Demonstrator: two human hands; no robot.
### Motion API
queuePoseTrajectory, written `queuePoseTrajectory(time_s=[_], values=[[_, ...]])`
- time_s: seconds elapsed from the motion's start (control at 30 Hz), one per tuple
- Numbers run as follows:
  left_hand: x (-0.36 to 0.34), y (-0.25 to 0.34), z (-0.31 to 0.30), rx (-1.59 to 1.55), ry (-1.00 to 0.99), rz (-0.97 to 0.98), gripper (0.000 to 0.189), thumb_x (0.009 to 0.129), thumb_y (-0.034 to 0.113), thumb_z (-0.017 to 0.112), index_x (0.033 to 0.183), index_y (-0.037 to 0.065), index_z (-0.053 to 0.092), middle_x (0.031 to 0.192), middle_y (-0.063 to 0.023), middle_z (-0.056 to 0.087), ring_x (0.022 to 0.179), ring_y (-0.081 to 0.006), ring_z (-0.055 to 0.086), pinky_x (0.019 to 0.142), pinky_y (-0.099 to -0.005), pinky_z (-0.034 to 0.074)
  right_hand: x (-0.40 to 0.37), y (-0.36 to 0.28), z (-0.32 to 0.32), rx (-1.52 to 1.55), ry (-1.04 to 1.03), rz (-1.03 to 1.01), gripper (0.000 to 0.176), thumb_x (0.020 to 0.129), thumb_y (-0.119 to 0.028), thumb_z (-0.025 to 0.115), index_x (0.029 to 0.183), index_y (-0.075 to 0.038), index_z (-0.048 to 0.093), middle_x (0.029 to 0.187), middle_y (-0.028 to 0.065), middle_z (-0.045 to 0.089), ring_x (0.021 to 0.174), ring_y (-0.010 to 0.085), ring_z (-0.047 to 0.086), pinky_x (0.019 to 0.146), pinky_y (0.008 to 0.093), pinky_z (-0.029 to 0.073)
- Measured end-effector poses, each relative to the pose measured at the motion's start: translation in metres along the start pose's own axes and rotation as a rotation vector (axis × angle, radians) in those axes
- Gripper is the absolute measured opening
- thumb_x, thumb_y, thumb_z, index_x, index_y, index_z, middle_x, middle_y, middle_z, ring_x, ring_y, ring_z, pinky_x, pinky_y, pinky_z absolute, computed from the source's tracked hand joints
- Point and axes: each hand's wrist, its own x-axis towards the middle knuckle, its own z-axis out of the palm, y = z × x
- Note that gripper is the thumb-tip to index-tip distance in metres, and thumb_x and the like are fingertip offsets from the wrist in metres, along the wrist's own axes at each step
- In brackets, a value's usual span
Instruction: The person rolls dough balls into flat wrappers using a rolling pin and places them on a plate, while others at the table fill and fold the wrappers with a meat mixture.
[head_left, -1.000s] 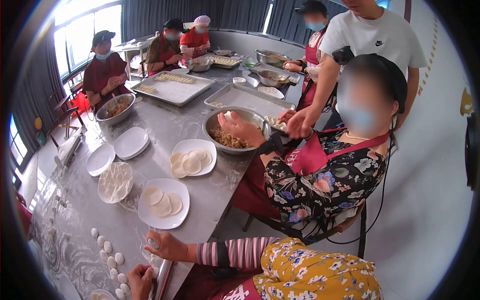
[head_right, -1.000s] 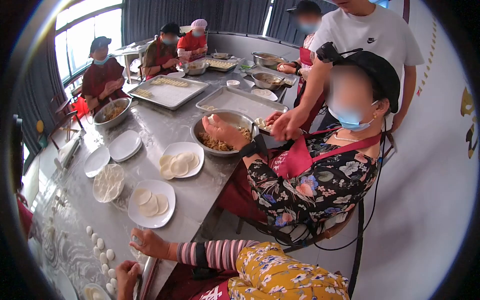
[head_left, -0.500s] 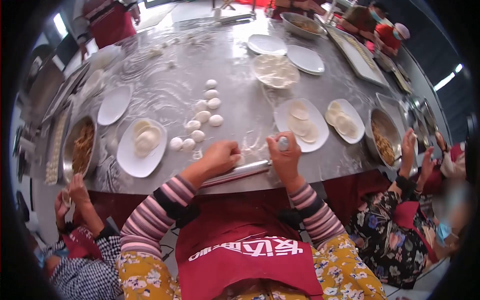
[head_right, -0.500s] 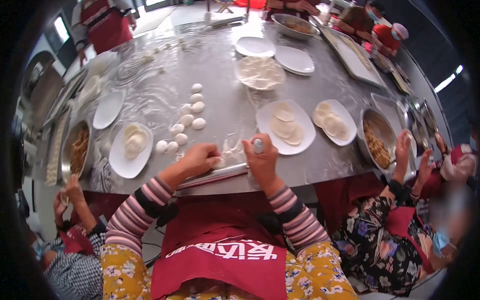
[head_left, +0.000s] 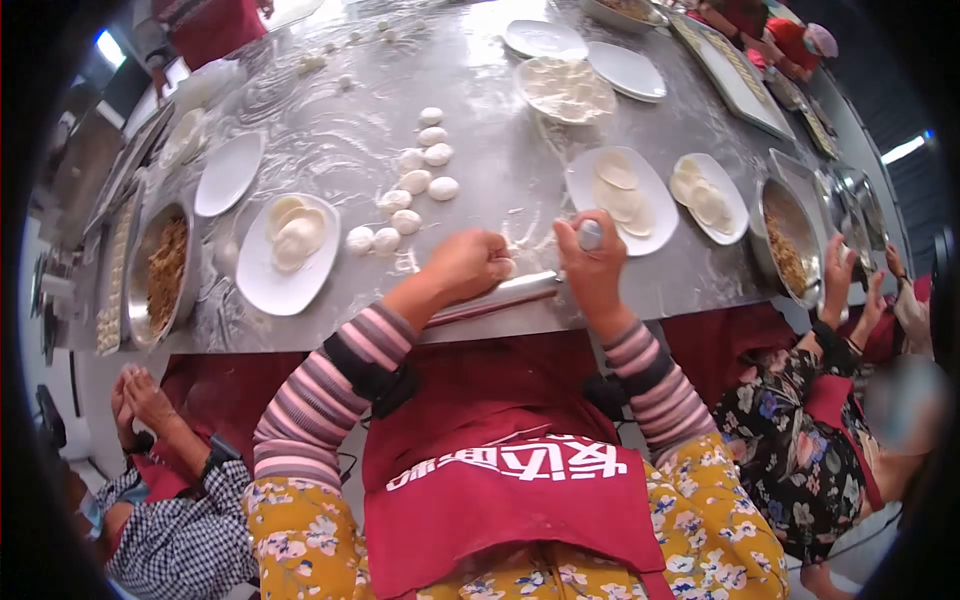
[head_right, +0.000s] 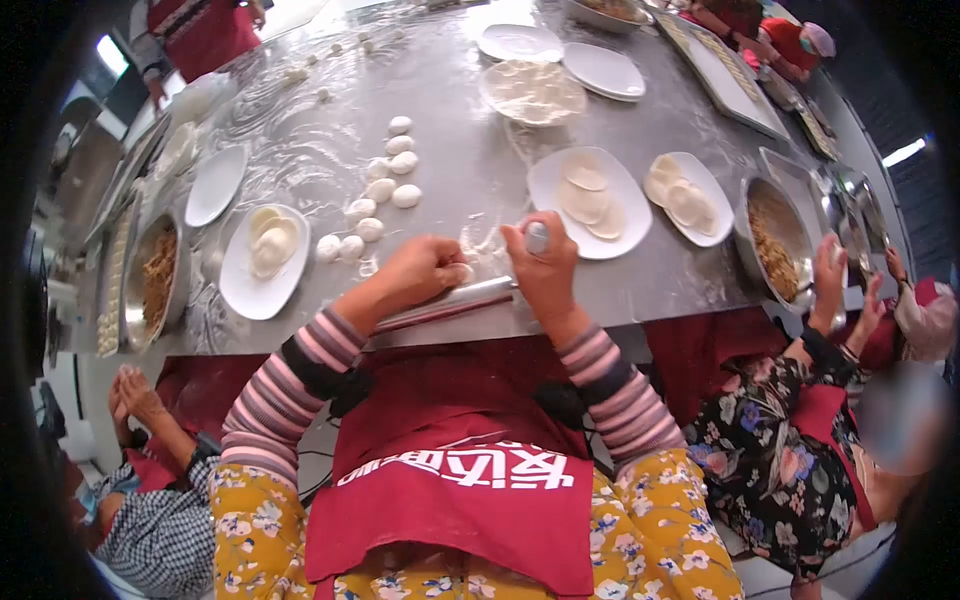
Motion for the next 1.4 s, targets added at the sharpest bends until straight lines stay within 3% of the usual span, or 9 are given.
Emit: queuePoseTrajectory(time_s=[0.4,0.57,0.7,0.77,0.9,1.03,1.1,1.2,1.4], values=[[0.007,0.003,-0.011,0.116,0.058,-0.125,0.013,0.074,0.014,0.063,0.08,0.003,0.064,0.075,-0.0167,0.064,0.066,-0.0287,0.061,0.061,-0.0365,0.046,0.021,0.011,0.02,0.006,-0.036,0.1,0.022,0.073,-0.005,0.071,0.076,-0.005,0.049,0.058,0.0089,0.049,0.05,0.0198,0.047,0.048,0.0315,0.04],[0.008,-0.01,-0.007,0.082,0.082,0.091,0.013,0.072,0.013,0.063,0.079,0.002,0.062,0.07,-0.0155,0.062,0.061,-0.0284,0.059,0.057,-0.0372,0.045,-0.006,-0.004,-0.011,-0.163,0.003,-0.104,0.021,0.073,-0.005,0.07,0.077,-0.005,0.05,0.059,0.0106,0.051,0.051,0.0223,0.05,0.05,0.0326,0.041],[0.0,-0.005,-0.004,-0.063,-0.053,-0.004,0.012,0.072,0.012,0.062,0.078,0.002,0.059,0.068,-0.0161,0.06,0.063,-0.0282,0.059,0.057,-0.0374,0.045,-0.007,0.001,-0.003,-0.071,0.048,-0.002,0.021,0.073,-0.005,0.07,0.078,-0.005,0.05,0.06,0.012,0.052,0.052,0.0241,0.053,0.05,0.0327,0.042],[0.006,0.009,-0.009,0.198,0.059,-0.016,0.011,0.073,0.013,0.061,0.078,0.003,0.059,0.069,-0.0149,0.06,0.065,-0.0275,0.059,0.059,-0.0375,0.045,0.024,-0.001,0.016,-0.093,0.003,-0.037,0.022,0.072,-0.005,0.071,0.078,-0.004,0.049,0.062,0.0114,0.053,0.052,0.0238,0.054,0.05,0.0324,0.043],[0.015,0.0,-0.008,0.122,-0.031,0.048,0.012,0.076,0.014,0.061,0.081,0.003,0.06,0.07,-0.0146,0.06,0.066,-0.0264,0.059,0.06,-0.037,0.045,0.023,0.004,0.012,-0.075,-0.035,-0.052,0.023,0.072,-0.005,0.071,0.077,-0.005,0.049,0.061,0.0102,0.053,0.051,0.0236,0.054,0.049,0.0324,0.043],[0.004,-0.021,-0.003,-0.042,0.058,0.061,0.011,0.075,0.01,0.061,0.082,0.001,0.059,0.07,-0.0144,0.06,0.063,-0.0218,0.058,0.06,-0.0337,0.045,-0.003,0.007,-0.009,0.023,-0.02,0.046,0.023,0.071,-0.005,0.071,0.076,-0.004,0.048,0.059,0.0119,0.053,0.051,0.0277,0.054,0.048,0.0335,0.043],[0.001,-0.009,-0.009,-0.089,-0.037,0.017,0.01,0.077,0.009,0.059,0.081,-0.001,0.059,0.07,-0.0145,0.06,0.063,-0.0212,0.057,0.061,-0.0338,0.046,0.014,-0.006,0.005,-0.134,0.069,-0.148,0.023,0.071,-0.005,0.07,0.076,-0.004,0.048,0.061,0.0133,0.054,0.054,0.0302,0.056,0.049,0.0344,0.044],[0.013,0.002,-0.014,0.177,0.034,0.043,0.011,0.079,0.011,0.057,0.08,0.0,0.058,0.069,-0.0128,0.06,0.063,-0.0208,0.057,0.061,-0.034,0.046,0.039,0.005,0.026,-0.051,-0.017,-0.084,0.022,0.072,-0.008,0.07,0.078,-0.004,0.049,0.063,0.0158,0.055,0.057,0.0333,0.057,0.05,0.0369,0.044],[0.005,-0.01,-0.011,0.045,0.012,0.031,0.007,0.077,0.006,0.059,0.081,0.0,0.058,0.068,-0.0102,0.06,0.063,-0.018,0.057,0.059,-0.0324,0.045,-0.008,-0.002,-0.011,-0.112,0.038,-0.13,0.023,0.072,-0.006,0.071,0.078,-0.003,0.049,0.062,0.012,0.053,0.055,0.0284,0.055,0.051,0.0347,0.043]])
